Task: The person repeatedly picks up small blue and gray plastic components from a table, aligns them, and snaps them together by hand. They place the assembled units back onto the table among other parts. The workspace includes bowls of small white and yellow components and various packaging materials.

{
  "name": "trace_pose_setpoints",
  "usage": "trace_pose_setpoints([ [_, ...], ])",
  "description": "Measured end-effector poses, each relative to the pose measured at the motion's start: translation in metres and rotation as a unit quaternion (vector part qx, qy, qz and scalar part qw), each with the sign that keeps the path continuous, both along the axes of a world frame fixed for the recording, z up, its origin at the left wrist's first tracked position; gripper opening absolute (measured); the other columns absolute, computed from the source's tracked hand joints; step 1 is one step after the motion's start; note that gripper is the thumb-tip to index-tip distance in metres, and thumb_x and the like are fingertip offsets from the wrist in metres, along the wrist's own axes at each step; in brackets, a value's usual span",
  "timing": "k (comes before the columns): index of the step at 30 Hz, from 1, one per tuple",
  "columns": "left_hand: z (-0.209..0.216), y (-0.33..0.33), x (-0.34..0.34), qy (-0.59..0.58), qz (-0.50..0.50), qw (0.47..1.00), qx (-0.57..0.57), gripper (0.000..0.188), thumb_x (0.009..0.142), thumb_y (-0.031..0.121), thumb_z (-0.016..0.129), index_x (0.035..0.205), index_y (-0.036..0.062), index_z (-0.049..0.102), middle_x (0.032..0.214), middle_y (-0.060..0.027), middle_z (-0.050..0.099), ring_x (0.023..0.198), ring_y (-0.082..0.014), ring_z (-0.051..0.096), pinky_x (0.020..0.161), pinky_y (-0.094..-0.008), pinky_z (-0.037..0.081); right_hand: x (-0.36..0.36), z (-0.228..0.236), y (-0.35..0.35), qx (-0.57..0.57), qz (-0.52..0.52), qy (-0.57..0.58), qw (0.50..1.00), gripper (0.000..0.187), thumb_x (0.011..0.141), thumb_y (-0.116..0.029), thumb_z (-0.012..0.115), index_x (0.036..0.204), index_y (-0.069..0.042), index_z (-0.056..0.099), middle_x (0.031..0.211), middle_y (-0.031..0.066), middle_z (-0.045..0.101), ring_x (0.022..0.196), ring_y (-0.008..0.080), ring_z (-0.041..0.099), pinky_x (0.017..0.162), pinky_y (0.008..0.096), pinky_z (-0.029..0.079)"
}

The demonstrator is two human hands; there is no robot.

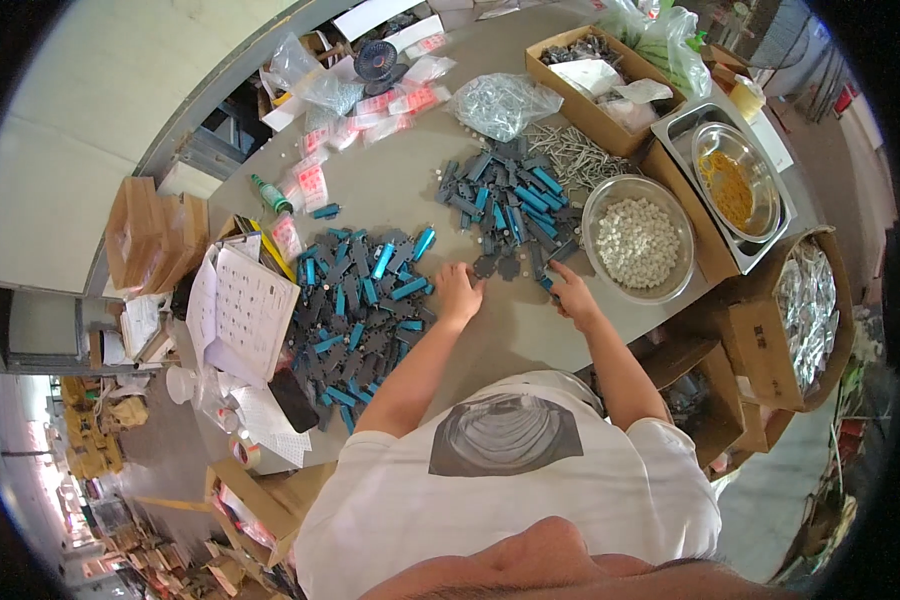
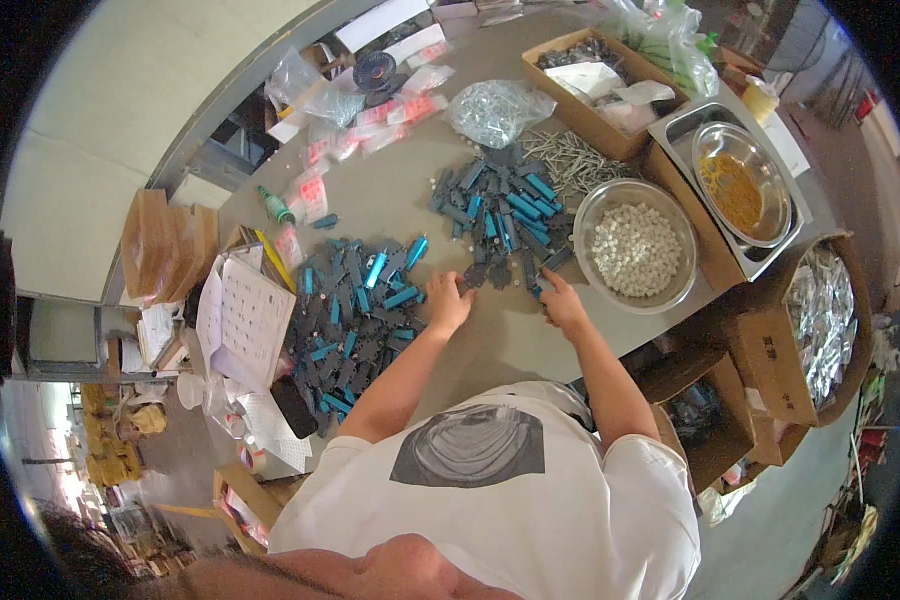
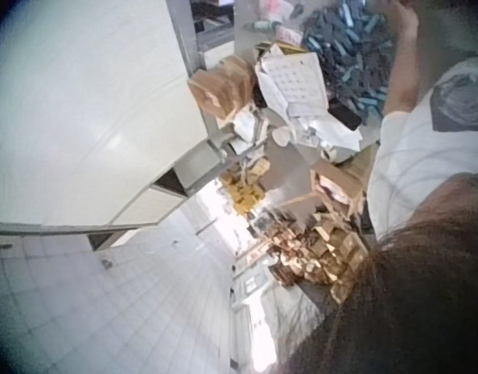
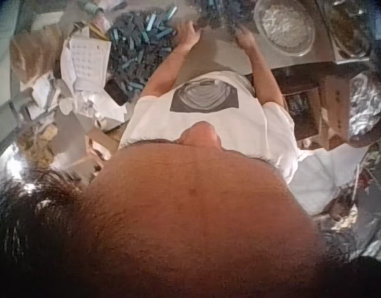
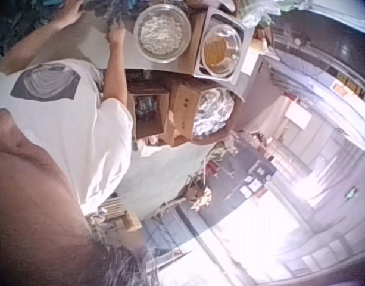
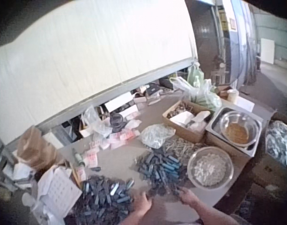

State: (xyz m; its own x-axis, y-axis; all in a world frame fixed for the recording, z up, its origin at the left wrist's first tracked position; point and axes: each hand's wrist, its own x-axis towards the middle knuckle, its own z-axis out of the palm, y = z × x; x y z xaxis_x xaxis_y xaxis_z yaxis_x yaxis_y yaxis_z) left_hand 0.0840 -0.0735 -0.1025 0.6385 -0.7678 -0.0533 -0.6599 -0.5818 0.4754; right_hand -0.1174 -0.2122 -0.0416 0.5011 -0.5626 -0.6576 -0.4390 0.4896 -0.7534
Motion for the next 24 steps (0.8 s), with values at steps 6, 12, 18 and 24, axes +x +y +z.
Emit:
trace_pose_setpoints([
  [6, 0.012, -0.014, -0.016, -0.098, -0.017, 0.99, -0.096, 0.042, 0.072, 0.024, 0.076, 0.106, 0.006, 0.057, 0.11, -0.0145, 0.048, 0.105, -0.0346, 0.044, 0.09, -0.0448, 0.037, -0.015, -0.005, 0.003, 0.079, -0.025, -0.052, 0.995, 0.054, 0.082, -0.009, 0.046, 0.135, -0.009, 0.042, 0.068, 0.0061, 0.05, 0.048, 0.0111, 0.04, 0.041, 0.0254, 0.03],
  [12, 0.004, -0.007, -0.011, 0.015, -0.026, 0.998, 0.054, 0.041, 0.071, 0.023, 0.076, 0.103, 0.0091, 0.056, 0.118, -0.0117, 0.046, 0.11, -0.0335, 0.042, 0.094, -0.0413, 0.034, -0.027, 0.002, 0.019, 0.041, -0.026, -0.094, 0.994, 0.043, 0.083, -0.009, 0.053, 0.125, -0.005, 0.047, 0.068, 0.0056, 0.051, 0.05, 0.0101, 0.042, 0.044, 0.0251, 0.034],
  [18, -0.003, 0.042, -0.022, 0.125, -0.039, 0.989, -0.073, 0.032, 0.077, 0.009, 0.069, 0.103, 0.0034, 0.053, 0.093, -0.0179, 0.059, 0.091, -0.0375, 0.055, 0.08, -0.0411, 0.044, -0.025, 0.004, 0.038, -0.065, 0.097, -0.119, 0.986, 0.034, 0.084, -0.011, 0.063, 0.116, -0.002, 0.055, 0.075, 0.0041, 0.057, 0.065, 0.0095, 0.051, 0.056, 0.0244, 0.041],
  [24, 0.045, 0.063, -0.053, 0.43, 0.026, 0.881, -0.194, 0.031, 0.084, -0.001, 0.058, 0.113, 0.002, 0.046, 0.089, -0.0095, 0.06, 0.077, -0.0138, 0.06, 0.064, -0.0276, 0.047, -0.013, 0.024, 0.058, -0.17, 0.179, -0.184, 0.951, 0.021, 0.084, -0.007, 0.063, 0.103, 0.001, 0.061, 0.082, 0.0018, 0.06, 0.073, 0.0076, 0.052, 0.066, 0.0241, 0.044],
])
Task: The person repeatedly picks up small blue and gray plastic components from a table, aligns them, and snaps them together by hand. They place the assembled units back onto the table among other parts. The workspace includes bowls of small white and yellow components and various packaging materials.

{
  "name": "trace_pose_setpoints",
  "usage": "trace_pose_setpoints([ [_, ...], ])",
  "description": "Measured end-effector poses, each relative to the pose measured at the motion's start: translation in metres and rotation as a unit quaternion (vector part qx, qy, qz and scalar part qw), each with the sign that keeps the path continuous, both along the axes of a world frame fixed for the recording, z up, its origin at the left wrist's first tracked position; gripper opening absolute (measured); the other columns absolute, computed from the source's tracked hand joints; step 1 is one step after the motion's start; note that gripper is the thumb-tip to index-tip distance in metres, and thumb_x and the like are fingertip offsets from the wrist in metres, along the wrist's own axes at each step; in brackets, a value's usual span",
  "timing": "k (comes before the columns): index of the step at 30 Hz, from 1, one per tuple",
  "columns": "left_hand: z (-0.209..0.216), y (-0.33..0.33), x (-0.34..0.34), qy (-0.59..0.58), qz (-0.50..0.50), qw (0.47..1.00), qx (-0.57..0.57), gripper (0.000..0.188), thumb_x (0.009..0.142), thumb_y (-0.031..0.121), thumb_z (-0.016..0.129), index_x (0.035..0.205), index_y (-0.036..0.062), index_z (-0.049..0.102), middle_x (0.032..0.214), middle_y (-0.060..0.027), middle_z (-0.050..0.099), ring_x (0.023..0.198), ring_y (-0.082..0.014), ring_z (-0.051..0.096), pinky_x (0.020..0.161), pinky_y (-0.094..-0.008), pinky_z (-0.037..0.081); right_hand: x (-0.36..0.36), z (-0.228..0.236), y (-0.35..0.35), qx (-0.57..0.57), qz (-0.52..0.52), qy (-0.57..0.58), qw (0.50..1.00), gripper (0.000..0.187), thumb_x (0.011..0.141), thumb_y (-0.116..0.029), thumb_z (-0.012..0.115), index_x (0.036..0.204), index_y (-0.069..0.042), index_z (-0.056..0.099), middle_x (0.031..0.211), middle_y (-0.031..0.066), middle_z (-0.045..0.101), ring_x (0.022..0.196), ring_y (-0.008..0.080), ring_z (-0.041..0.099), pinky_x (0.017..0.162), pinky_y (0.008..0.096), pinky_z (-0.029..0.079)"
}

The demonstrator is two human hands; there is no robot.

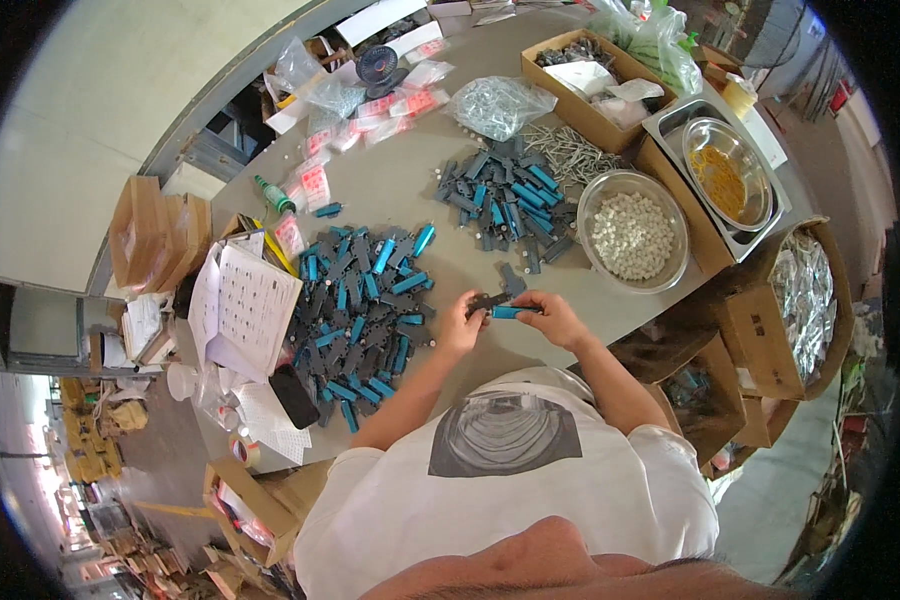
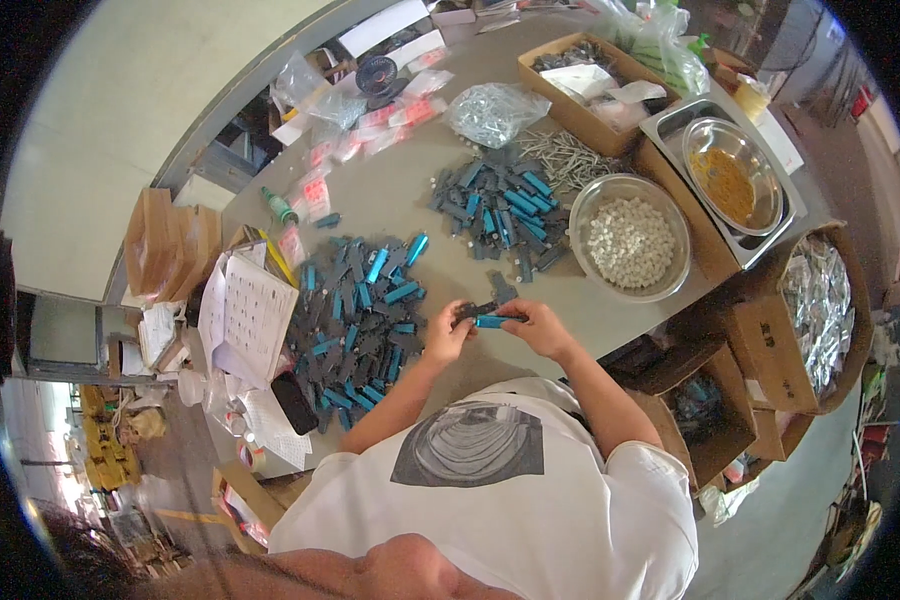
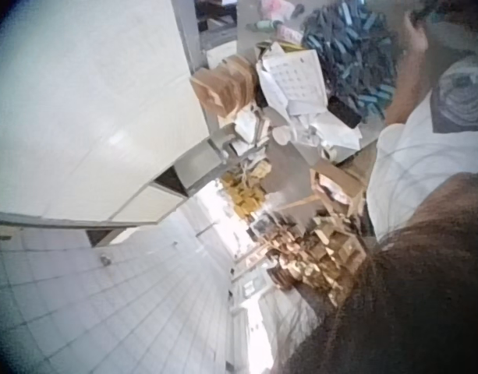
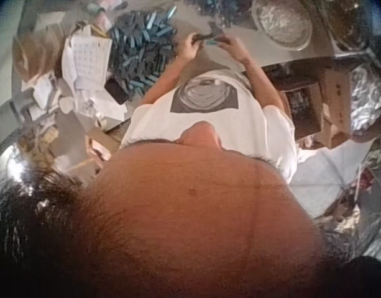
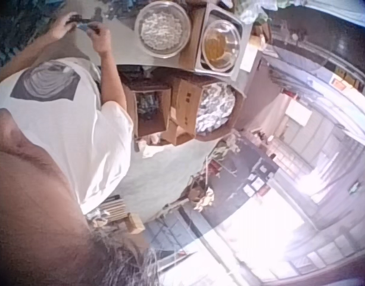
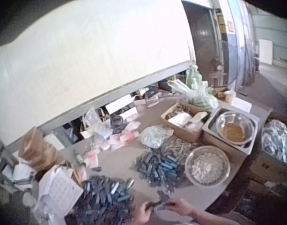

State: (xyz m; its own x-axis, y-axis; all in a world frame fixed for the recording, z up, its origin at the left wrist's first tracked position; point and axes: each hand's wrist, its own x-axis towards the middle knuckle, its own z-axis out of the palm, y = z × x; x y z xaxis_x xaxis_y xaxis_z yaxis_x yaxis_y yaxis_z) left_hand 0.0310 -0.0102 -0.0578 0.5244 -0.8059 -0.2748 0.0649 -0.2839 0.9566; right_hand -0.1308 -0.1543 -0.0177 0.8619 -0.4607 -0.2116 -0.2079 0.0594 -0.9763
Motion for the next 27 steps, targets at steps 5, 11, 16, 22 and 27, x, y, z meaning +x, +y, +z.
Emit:
trace_pose_setpoints([
  [5, 0.035, 0.01, -0.013, -0.076, -0.011, 0.993, -0.092, 0.038, 0.082, -0.004, 0.057, 0.117, 0.0001, 0.044, 0.084, -0.0056, 0.058, 0.071, -0.0081, 0.055, 0.062, -0.0226, 0.044, 0.004, 0.014, 0.011, 0.03, -0.006, -0.018, 0.999, 0.023, 0.08, -0.006, 0.067, 0.102, -0.001, 0.062, 0.085, 0.0024, 0.06, 0.075, 0.0105, 0.054, 0.068, 0.0272, 0.045],
  [11, 0.063, 0.011, -0.017, -0.097, -0.025, 0.987, -0.13, 0.028, 0.082, -0.002, 0.058, 0.109, -0.0003, 0.05, 0.082, -0.0013, 0.056, 0.07, -0.0043, 0.05, 0.061, -0.0204, 0.041, 0.008, 0.011, 0.023, -0.127, -0.09, -0.064, 0.986, 0.023, 0.076, -0.005, 0.07, 0.098, -0.002, 0.062, 0.093, 0.0075, 0.052, 0.07, 0.0172, 0.054, 0.065, 0.0275, 0.046],
  [16, 0.07, 0.011, -0.017, -0.072, -0.024, 0.99, -0.123, 0.025, 0.082, -0.001, 0.059, 0.105, -0.0011, 0.052, 0.08, 0.0012, 0.055, 0.068, -0.0024, 0.047, 0.059, -0.0192, 0.039, 0.009, 0.028, 0.031, -0.153, -0.137, -0.033, 0.978, 0.024, 0.073, -0.006, 0.074, 0.093, -0.002, 0.06, 0.093, 0.0086, 0.051, 0.07, 0.0163, 0.056, 0.063, 0.0284, 0.047],
  [22, 0.078, 0.012, -0.022, -0.02, -0.017, 0.987, -0.158, 0.023, 0.087, 0.01, 0.062, 0.103, -0.0033, 0.054, 0.077, 0.0018, 0.054, 0.066, -0.0016, 0.044, 0.056, -0.0185, 0.036, 0.008, 0.04, 0.031, -0.19, -0.136, -0.027, 0.972, 0.029, 0.071, -0.009, 0.077, 0.093, -0.002, 0.059, 0.091, 0.0101, 0.053, 0.065, 0.0186, 0.058, 0.061, 0.0299, 0.049],
  [27, 0.092, 0.013, -0.023, -0.018, 0.019, 0.99, -0.138, 0.023, 0.089, 0.016, 0.061, 0.102, -0.0029, 0.057, 0.074, 0.001, 0.055, 0.065, -0.0027, 0.046, 0.055, -0.018, 0.036, 0.008, 0.05, 0.032, -0.198, -0.158, -0.023, 0.967, 0.027, 0.073, -0.016, 0.076, 0.087, -0.001, 0.06, 0.082, 0.012, 0.059, 0.057, 0.0235, 0.058, 0.056, 0.0336, 0.047],
])
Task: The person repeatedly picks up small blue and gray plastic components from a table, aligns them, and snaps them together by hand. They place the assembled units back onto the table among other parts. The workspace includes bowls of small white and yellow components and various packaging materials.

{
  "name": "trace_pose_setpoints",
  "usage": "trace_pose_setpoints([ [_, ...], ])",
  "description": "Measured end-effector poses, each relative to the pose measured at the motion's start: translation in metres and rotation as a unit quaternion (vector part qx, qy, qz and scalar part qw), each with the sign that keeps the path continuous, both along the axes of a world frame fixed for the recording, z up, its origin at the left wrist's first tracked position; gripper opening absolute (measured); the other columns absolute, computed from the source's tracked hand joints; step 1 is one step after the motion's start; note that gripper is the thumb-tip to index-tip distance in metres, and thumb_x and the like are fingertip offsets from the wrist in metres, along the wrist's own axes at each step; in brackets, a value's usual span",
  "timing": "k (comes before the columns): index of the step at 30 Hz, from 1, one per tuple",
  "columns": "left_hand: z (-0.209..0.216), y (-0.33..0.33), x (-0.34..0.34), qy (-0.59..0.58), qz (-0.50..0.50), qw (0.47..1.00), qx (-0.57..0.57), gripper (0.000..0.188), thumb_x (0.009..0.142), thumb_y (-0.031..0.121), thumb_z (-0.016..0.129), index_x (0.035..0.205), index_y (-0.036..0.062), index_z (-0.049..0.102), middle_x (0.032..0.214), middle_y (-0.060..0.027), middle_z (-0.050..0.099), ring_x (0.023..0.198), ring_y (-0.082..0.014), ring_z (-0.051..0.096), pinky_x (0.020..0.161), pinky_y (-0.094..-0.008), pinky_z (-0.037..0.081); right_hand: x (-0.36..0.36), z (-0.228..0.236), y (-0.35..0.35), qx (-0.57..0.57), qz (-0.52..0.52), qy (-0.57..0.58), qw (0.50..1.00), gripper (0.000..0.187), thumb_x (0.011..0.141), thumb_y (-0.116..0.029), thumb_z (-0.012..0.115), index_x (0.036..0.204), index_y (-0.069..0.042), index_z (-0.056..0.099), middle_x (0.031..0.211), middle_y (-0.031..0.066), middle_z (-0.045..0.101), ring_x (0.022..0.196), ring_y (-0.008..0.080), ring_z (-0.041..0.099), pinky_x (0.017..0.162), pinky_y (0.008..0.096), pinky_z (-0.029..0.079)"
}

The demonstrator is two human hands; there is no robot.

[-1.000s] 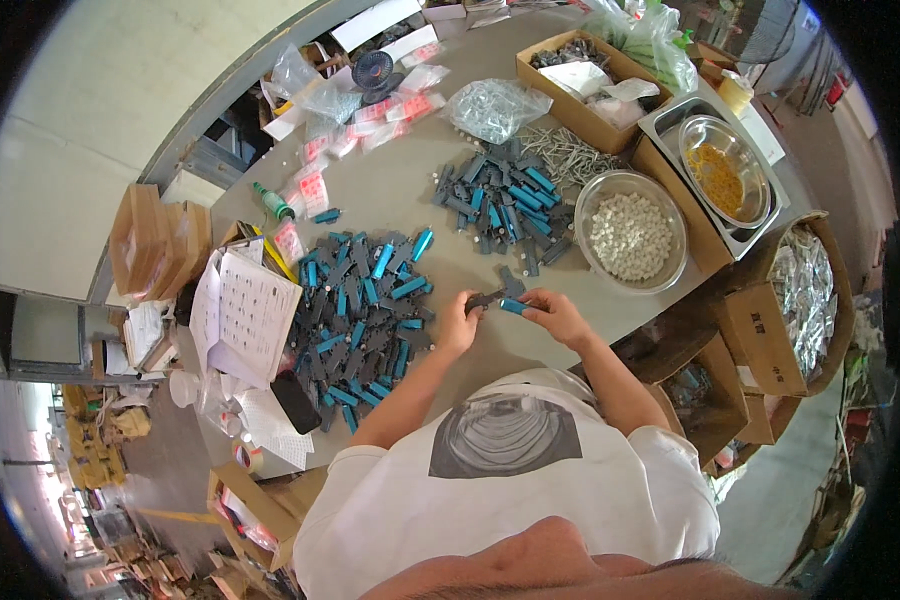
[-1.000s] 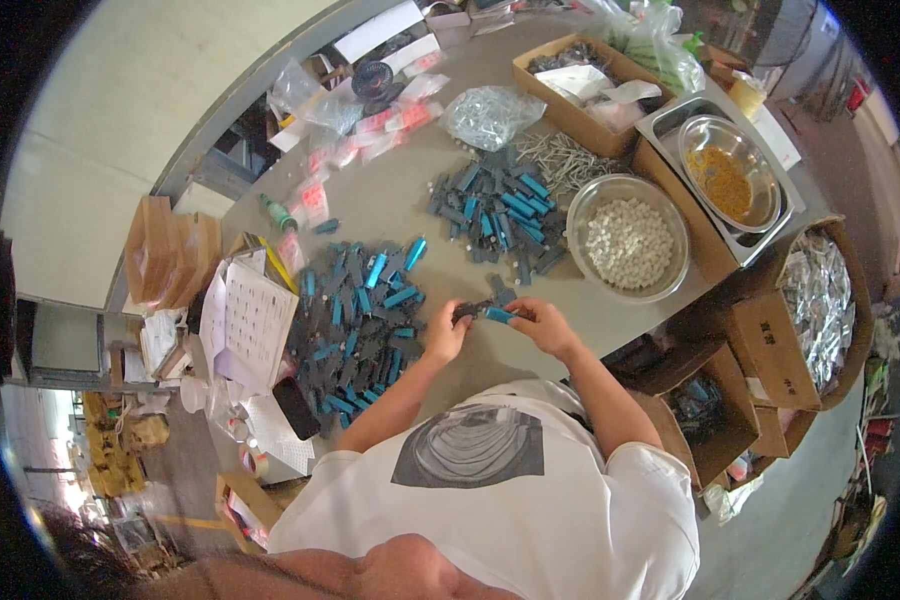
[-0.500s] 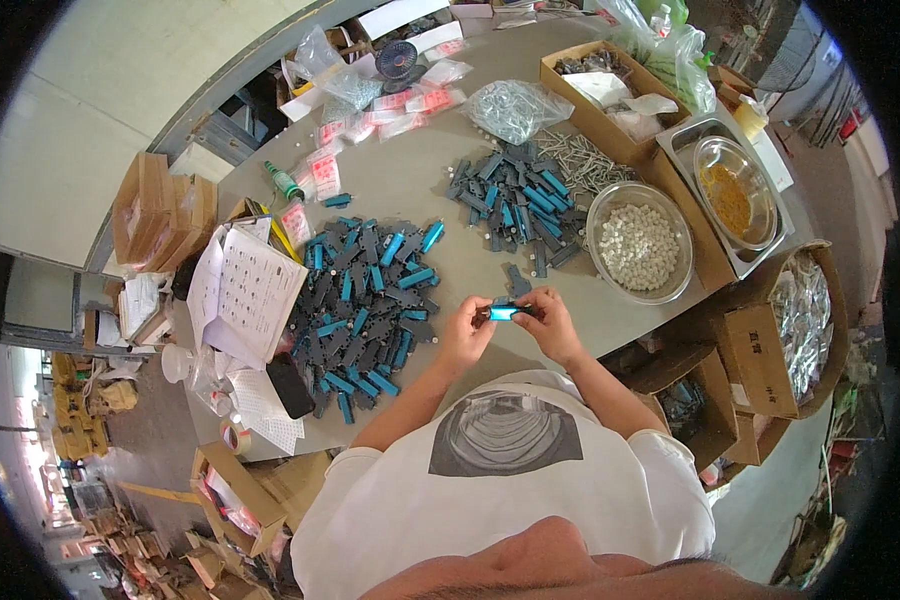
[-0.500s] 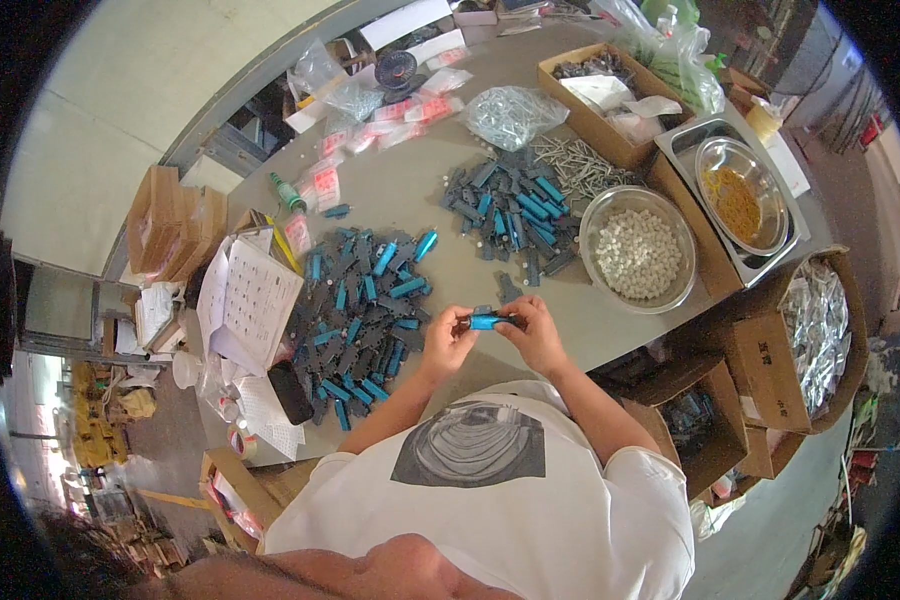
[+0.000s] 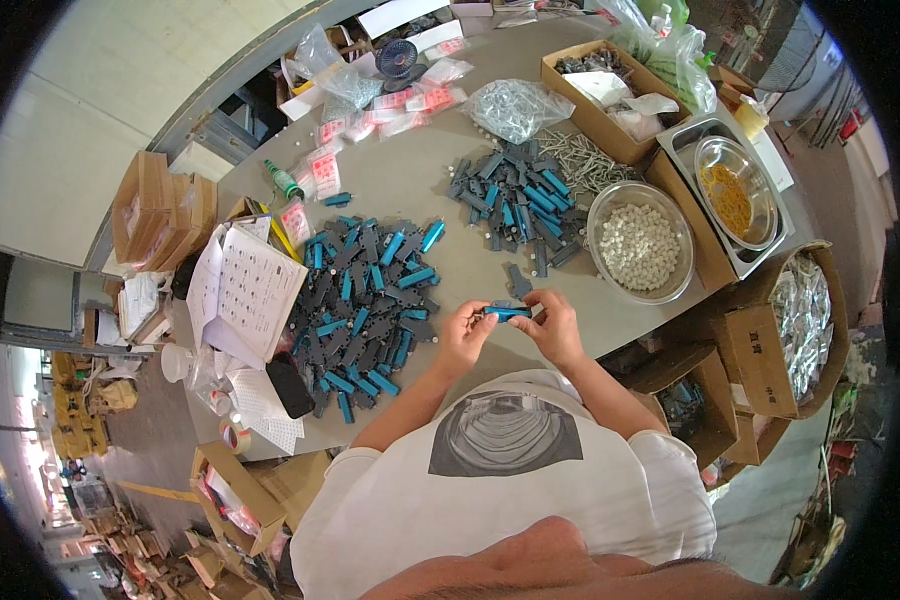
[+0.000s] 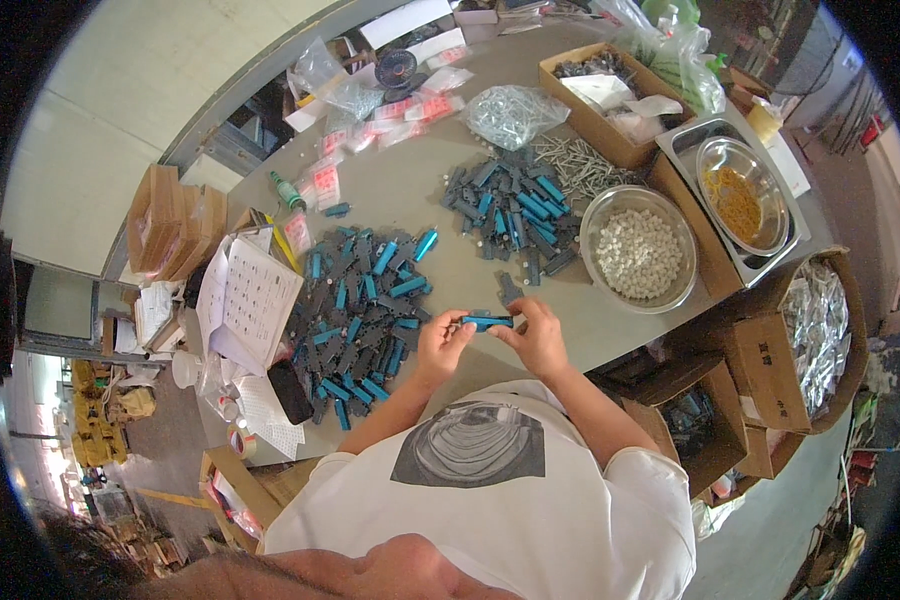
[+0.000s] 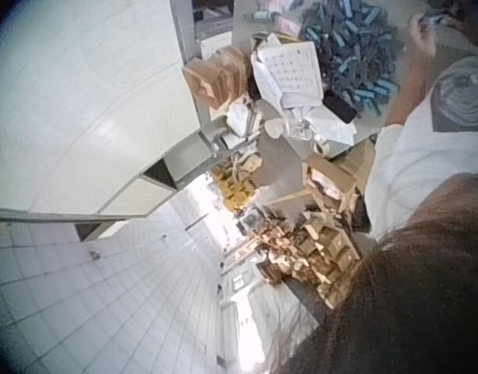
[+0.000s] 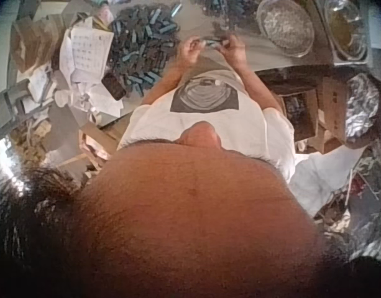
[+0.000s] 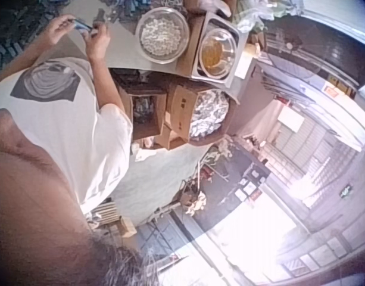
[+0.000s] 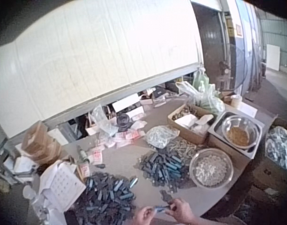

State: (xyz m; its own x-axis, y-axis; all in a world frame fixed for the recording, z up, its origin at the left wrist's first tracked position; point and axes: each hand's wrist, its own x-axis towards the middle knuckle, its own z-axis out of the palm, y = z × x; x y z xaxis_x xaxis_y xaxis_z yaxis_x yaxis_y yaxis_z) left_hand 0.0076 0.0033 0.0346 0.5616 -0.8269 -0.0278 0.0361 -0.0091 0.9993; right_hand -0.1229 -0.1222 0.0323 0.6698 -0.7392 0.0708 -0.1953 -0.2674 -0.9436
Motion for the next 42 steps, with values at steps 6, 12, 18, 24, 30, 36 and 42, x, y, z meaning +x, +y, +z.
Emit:
trace_pose_setpoints([
  [6, -0.013, 0.007, 0.008, 0.189, 0.001, 0.982, 0.017, 0.024, 0.09, 0.019, 0.06, 0.104, -0.0008, 0.058, 0.077, 0.0002, 0.057, 0.064, -0.0063, 0.051, 0.056, -0.019, 0.04, -0.007, -0.006, -0.008, 0.004, 0.16, 0.036, 0.986, 0.035, 0.083, -0.033, 0.065, 0.075, 0.0, 0.061, 0.058, 0.0151, 0.05, 0.05, 0.0279, 0.048, 0.048, 0.0371, 0.038],
  [12, -0.038, 0.012, 0.005, 0.265, 0.043, 0.962, 0.041, 0.027, 0.087, 0.022, 0.063, 0.102, 0.0002, 0.059, 0.072, 0.0003, 0.056, 0.062, -0.007, 0.051, 0.057, -0.0202, 0.04, -0.002, -0.032, 0.0, 0.089, 0.15, 0.089, 0.981, 0.035, 0.086, -0.033, 0.062, 0.075, 0.0, 0.059, 0.057, 0.0157, 0.049, 0.052, 0.0275, 0.044, 0.05, 0.0373, 0.036],
  [18, -0.045, 0.013, 0.07, 0.137, 0.239, 0.959, 0.07, 0.018, 0.088, 0.023, 0.062, 0.089, 0.0046, 0.059, 0.073, 0.0002, 0.054, 0.066, -0.0083, 0.05, 0.06, -0.0215, 0.042, 0.013, -0.103, -0.035, -0.136, 0.035, 0.212, 0.967, 0.023, 0.086, -0.028, 0.059, 0.1, -0.009, 0.061, 0.096, 0.0148, 0.057, 0.076, 0.032, 0.059, 0.068, 0.0426, 0.048],
  [24, -0.067, 0.003, 0.111, 0.106, 0.299, 0.947, -0.048, 0.026, 0.087, 0.02, 0.062, 0.104, 0.0003, 0.058, 0.085, -0.0078, 0.06, 0.075, -0.0128, 0.057, 0.065, -0.0246, 0.047, 0.038, -0.088, -0.077, -0.183, 0.021, 0.315, 0.931, 0.031, 0.087, -0.027, 0.056, 0.116, -0.016, 0.053, 0.121, 0.0129, 0.045, 0.104, 0.0339, 0.053, 0.083, 0.0447, 0.047],
  [30, -0.11, -0.062, 0.044, -0.526, -0.159, 0.833, 0.064, 0.042, 0.079, 0.005, 0.054, 0.121, 0.0042, 0.053, 0.112, -0.0124, 0.06, 0.108, -0.0313, 0.056, 0.087, -0.0409, 0.048, 0.047, -0.091, -0.083, -0.183, 0.023, 0.383, 0.905, 0.021, 0.087, -0.018, 0.053, 0.107, -0.014, 0.053, 0.119, 0.0162, 0.044, 0.092, 0.0349, 0.059, 0.078, 0.0444, 0.05],
  [36, -0.121, -0.085, 0.037, -0.653, -0.2, 0.725, 0.089, 0.037, 0.077, 0.006, 0.05, 0.114, 0.0052, 0.056, 0.111, -0.0113, 0.058, 0.109, -0.0332, 0.053, 0.085, -0.0416, 0.049, 0.042, -0.086, -0.09, -0.168, 0.026, 0.412, 0.895, 0.024, 0.086, -0.009, 0.049, 0.11, -0.01, 0.046, 0.114, 0.0195, 0.05, 0.089, 0.0379, 0.061, 0.074, 0.0452, 0.051],
  [42, -0.105, -0.068, 0.051, -0.591, -0.214, 0.737, 0.247, 0.033, 0.078, 0.008, 0.053, 0.111, 0.0022, 0.056, 0.086, -0.0129, 0.064, 0.074, -0.0322, 0.063, 0.067, -0.0411, 0.052, 0.04, -0.076, -0.084, -0.153, -0.012, 0.404, 0.902, 0.032, 0.082, -0.007, 0.049, 0.114, -0.006, 0.044, 0.102, 0.0203, 0.06, 0.088, 0.0369, 0.062, 0.073, 0.0446, 0.051],
])
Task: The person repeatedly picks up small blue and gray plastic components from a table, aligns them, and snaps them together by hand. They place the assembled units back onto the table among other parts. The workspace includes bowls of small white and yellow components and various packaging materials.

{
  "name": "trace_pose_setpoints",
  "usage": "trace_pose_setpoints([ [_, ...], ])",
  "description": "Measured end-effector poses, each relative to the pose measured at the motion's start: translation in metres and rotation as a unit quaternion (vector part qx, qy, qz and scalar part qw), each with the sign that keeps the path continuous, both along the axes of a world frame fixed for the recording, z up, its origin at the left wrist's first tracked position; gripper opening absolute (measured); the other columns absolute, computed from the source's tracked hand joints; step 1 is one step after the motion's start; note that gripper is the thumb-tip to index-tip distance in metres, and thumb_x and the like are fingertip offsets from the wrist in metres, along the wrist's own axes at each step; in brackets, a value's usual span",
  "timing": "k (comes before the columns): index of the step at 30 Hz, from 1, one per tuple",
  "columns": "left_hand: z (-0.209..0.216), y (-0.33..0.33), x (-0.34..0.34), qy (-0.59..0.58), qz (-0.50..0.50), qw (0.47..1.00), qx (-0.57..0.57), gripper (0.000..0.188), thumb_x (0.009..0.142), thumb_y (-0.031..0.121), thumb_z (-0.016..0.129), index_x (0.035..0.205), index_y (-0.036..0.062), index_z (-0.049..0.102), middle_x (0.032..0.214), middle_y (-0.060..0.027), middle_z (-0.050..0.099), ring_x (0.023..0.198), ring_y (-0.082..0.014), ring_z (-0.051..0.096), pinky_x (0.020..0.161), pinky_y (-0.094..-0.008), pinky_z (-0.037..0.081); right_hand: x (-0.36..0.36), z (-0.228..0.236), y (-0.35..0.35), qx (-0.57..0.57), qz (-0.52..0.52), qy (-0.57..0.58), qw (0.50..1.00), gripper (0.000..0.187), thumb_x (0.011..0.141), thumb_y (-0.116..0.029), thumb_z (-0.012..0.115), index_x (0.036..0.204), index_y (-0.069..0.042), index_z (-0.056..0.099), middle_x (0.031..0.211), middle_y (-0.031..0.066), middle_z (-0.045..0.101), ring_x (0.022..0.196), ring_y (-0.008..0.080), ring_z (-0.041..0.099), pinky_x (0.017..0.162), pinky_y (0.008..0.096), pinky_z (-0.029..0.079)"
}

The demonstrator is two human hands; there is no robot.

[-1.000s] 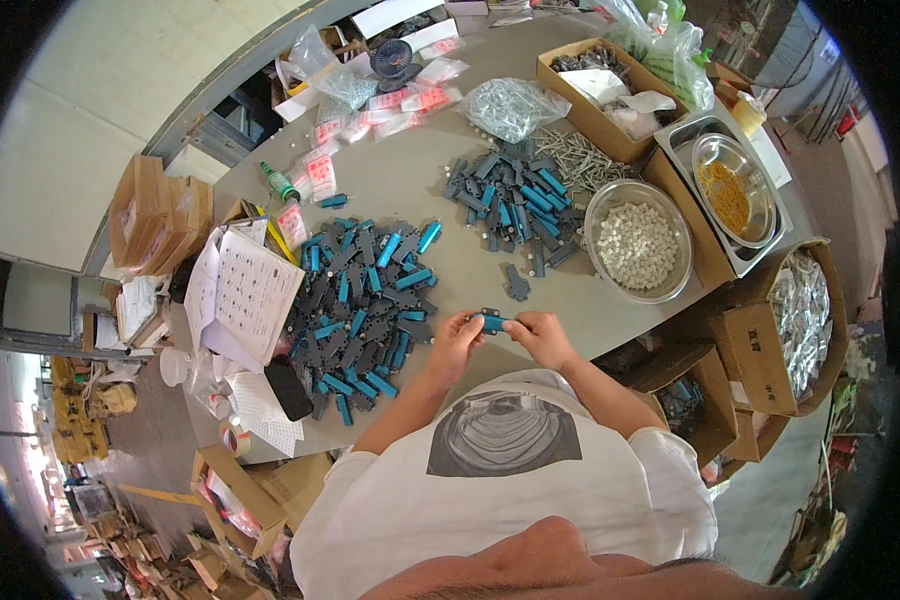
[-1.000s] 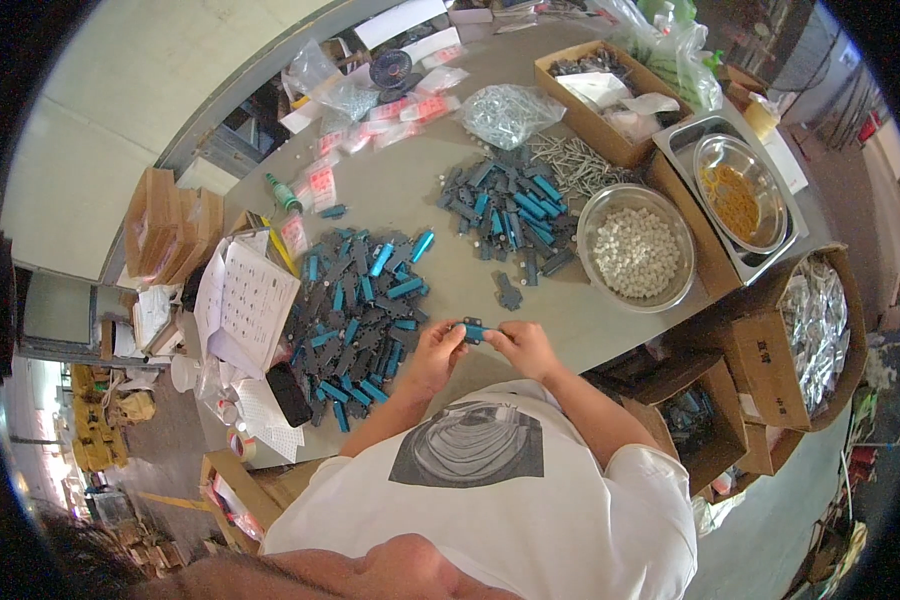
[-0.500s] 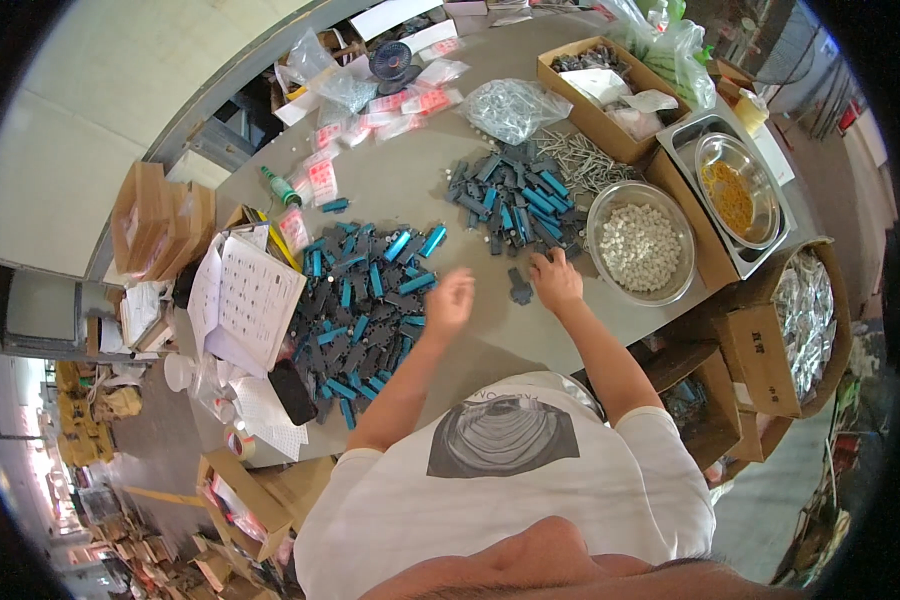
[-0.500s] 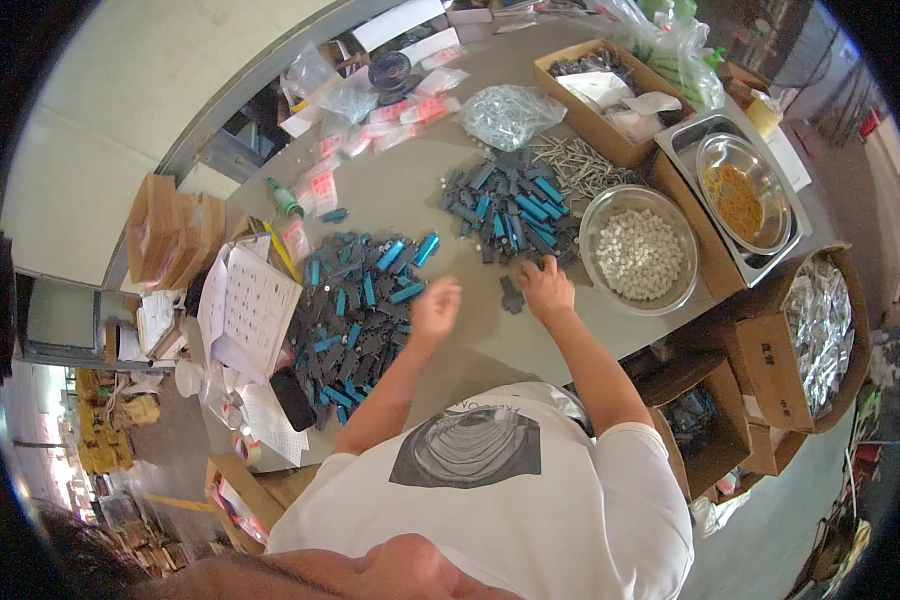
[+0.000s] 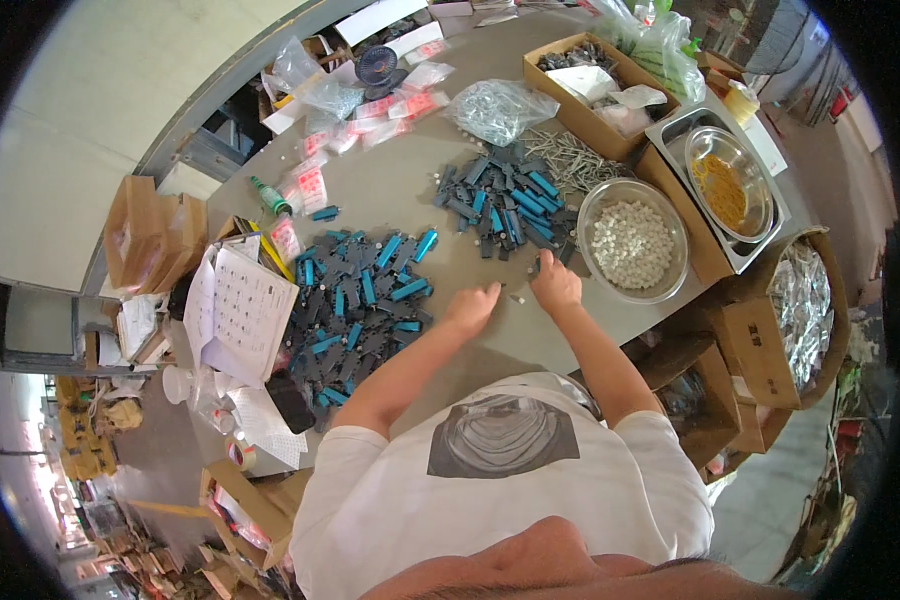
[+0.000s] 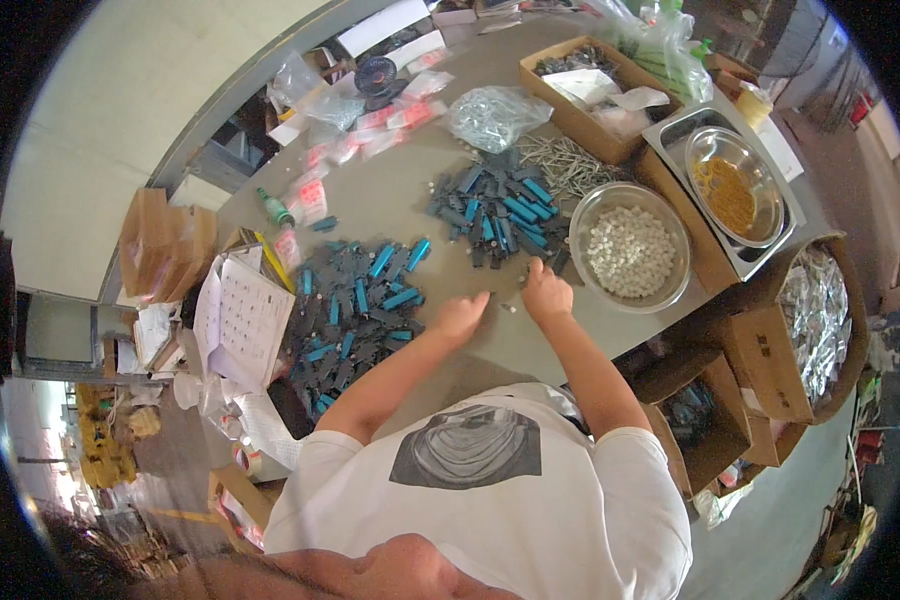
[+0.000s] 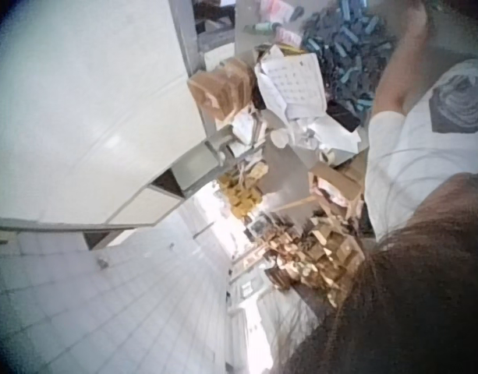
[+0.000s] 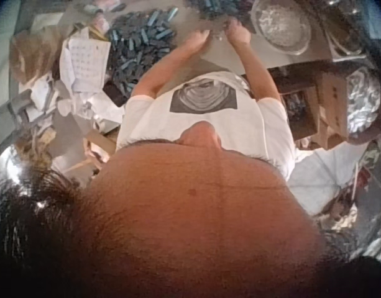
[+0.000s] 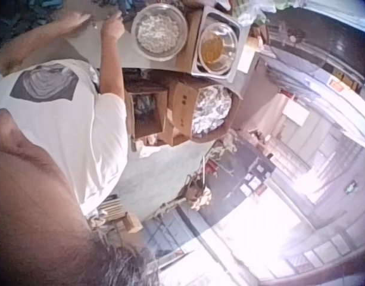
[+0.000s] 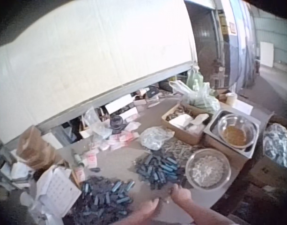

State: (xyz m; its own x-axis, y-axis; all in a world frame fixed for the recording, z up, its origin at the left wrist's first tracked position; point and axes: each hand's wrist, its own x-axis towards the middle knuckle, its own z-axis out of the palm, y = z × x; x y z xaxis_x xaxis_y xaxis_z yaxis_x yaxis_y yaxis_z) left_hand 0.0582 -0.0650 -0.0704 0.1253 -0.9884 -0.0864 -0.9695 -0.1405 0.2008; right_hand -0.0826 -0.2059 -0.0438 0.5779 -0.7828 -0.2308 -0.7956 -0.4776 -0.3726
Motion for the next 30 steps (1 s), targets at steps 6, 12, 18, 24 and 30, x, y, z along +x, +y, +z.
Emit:
trace_pose_setpoints([
  [6, 0.011, 0.02, -0.004, 0.383, 0.235, 0.891, -0.059, 0.028, 0.084, 0.002, 0.053, 0.112, -0.0038, 0.05, 0.085, -0.0147, 0.064, 0.073, -0.0223, 0.063, 0.065, -0.0336, 0.051, -0.01, -0.035, 0.018, 0.161, 0.023, -0.32, 0.933, 0.023, 0.083, -0.01, 0.056, 0.104, -0.001, 0.058, 0.09, 0.0136, 0.063, 0.078, 0.0225, 0.062, 0.07, 0.037, 0.05],
  [12, 0.003, 0.041, -0.031, 0.595, 0.2, 0.763, -0.156, 0.038, 0.088, -0.006, 0.045, 0.124, -0.0017, 0.036, 0.099, -0.0135, 0.059, 0.086, -0.0174, 0.061, 0.075, -0.0307, 0.053, -0.016, 0.007, 0.069, 0.481, -0.004, -0.431, 0.763, 0.021, 0.089, -0.007, 0.056, 0.108, 0.002, 0.055, 0.088, 0.0061, 0.061, 0.078, 0.0136, 0.058, 0.07, 0.0289, 0.049],
  [18, 0.021, 0.044, -0.041, 0.58, 0.18, 0.756, -0.243, 0.036, 0.086, -0.003, 0.05, 0.122, 0.0002, 0.045, 0.087, -0.0083, 0.062, 0.075, -0.0115, 0.06, 0.066, -0.026, 0.048, -0.015, 0.006, 0.083, 0.447, -0.061, -0.466, 0.761, 0.017, 0.086, -0.005, 0.061, 0.099, 0.003, 0.055, 0.087, 0.0085, 0.061, 0.078, 0.0148, 0.06, 0.071, 0.0287, 0.052],
  [24, 0.038, 0.045, -0.049, 0.614, 0.198, 0.7, -0.306, 0.029, 0.09, 0.008, 0.057, 0.115, -0.0029, 0.049, 0.09, -0.0025, 0.059, 0.081, -0.006, 0.054, 0.07, -0.0209, 0.046, -0.015, -0.004, 0.092, 0.266, -0.033, -0.395, 0.878, 0.019, 0.081, -0.01, 0.068, 0.091, 0.002, 0.056, 0.08, 0.0086, 0.057, 0.072, 0.0182, 0.061, 0.065, 0.0302, 0.052],
  [30, 0.047, 0.05, -0.048, 0.602, 0.243, 0.688, -0.324, 0.026, 0.089, 0.014, 0.061, 0.108, -0.0022, 0.052, 0.092, -0.0041, 0.059, 0.081, -0.0107, 0.058, 0.072, -0.0258, 0.048, -0.013, 0.018, 0.099, 0.111, -0.006, -0.402, 0.909, 0.022, 0.081, -0.015, 0.068, 0.092, 0.0, 0.057, 0.088, 0.0107, 0.055, 0.077, 0.0211, 0.06, 0.064, 0.0304, 0.051],
])
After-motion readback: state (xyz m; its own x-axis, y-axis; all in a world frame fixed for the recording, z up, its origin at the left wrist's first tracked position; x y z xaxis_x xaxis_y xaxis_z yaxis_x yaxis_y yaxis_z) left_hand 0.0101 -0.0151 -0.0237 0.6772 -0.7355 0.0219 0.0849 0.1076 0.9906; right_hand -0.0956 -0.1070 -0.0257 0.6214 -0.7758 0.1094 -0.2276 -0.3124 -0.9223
